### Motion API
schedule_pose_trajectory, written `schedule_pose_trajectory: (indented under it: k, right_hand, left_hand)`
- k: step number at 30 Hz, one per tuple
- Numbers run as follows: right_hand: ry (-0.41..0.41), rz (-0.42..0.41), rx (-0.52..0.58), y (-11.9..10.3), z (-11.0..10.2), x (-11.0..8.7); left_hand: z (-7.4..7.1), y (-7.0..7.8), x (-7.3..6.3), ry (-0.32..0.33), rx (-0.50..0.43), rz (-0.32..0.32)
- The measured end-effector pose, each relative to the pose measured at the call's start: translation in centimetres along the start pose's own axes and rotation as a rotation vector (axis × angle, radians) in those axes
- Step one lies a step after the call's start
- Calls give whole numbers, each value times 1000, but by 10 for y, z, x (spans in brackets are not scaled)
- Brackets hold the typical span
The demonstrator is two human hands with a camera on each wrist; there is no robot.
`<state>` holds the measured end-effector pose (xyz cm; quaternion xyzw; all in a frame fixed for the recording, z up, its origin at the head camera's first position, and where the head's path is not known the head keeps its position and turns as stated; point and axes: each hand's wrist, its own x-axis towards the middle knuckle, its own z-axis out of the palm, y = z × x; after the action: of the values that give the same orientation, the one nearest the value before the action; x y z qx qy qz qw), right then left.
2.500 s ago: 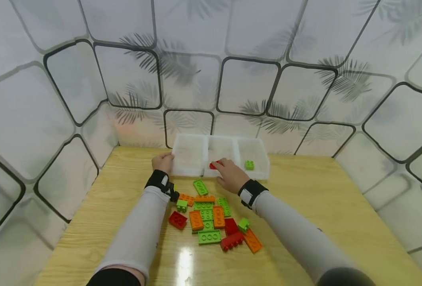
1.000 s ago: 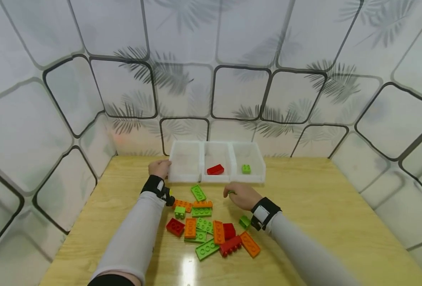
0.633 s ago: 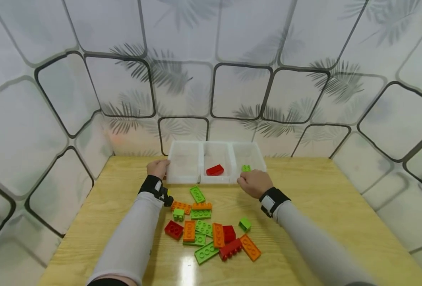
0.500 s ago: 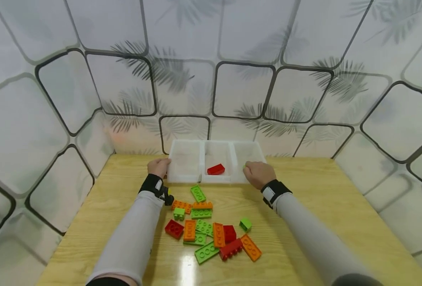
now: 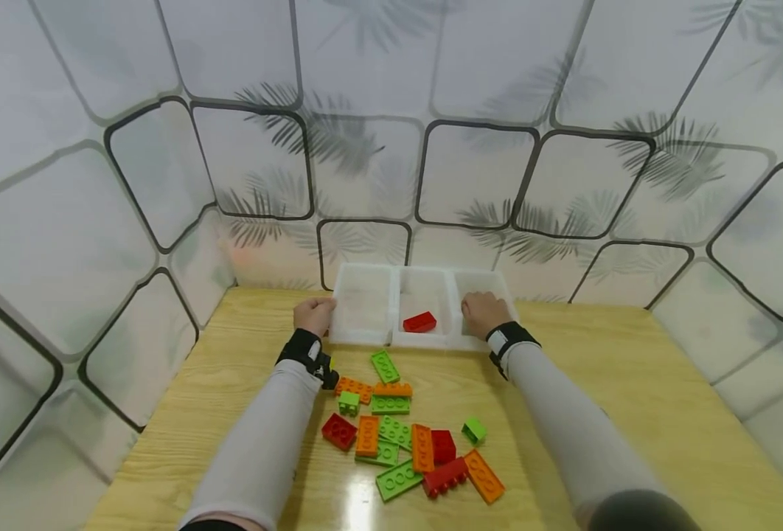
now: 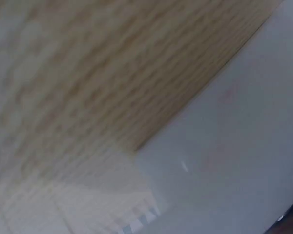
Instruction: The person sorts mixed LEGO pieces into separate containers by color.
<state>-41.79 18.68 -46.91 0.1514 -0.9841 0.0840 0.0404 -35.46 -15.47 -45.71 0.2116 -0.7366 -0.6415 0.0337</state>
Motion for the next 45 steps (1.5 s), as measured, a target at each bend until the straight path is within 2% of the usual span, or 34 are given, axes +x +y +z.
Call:
schedule_pose_trajectory:
  k: [6,11,16,21,24,29,32,33,35,37,39,41,43,45]
  right_hand:
    - [-64,-56,17,10,4,-5]
    - [-103,-42,138,7,-6,-9]
    - [-107,-47,150,6,-14,-10]
    - [-65,-98,129,3,-27,-20]
    - [-9,-155,121,-6,-39,-28]
    - [129,-274,58,-34,-50,-42]
    - [177,-379,41,-63,-51,-48]
    - [167,-422,48,-75,-51,-49]
    - [91,-499,49,-100,-47,-53]
    - [-40,-560,67,-122,-41,-58]
    - [-185,-587,65,-140,-31,-62]
    - [-293,-603,39,-153,-21,-64]
    - [-350,-610,1,-160,-13,-66]
    - [-363,-621,-24,-163,-7,-67]
  left_hand:
    - [4,-5,-4,10,8,-4]
    - [4,-4,-1,24,-2,0]
    - [5,0,4,42,2,4]
    - [7,3,7,25,-7,-3]
    - [7,4,7,36,-12,5]
    - [4,1,5,46,-22,4]
    - [1,0,4,42,-29,-2]
    - [-1,-1,5,44,-33,-3]
    - [-3,-2,6,50,-29,0]
    - [-4,-3,6,53,-33,2]
    - [-3,-3,7,48,-35,4]
    - [-2,-3,7,43,-41,4]
    - [0,-3,7,38,-48,4]
    - [2,-2,6,35,-58,5]
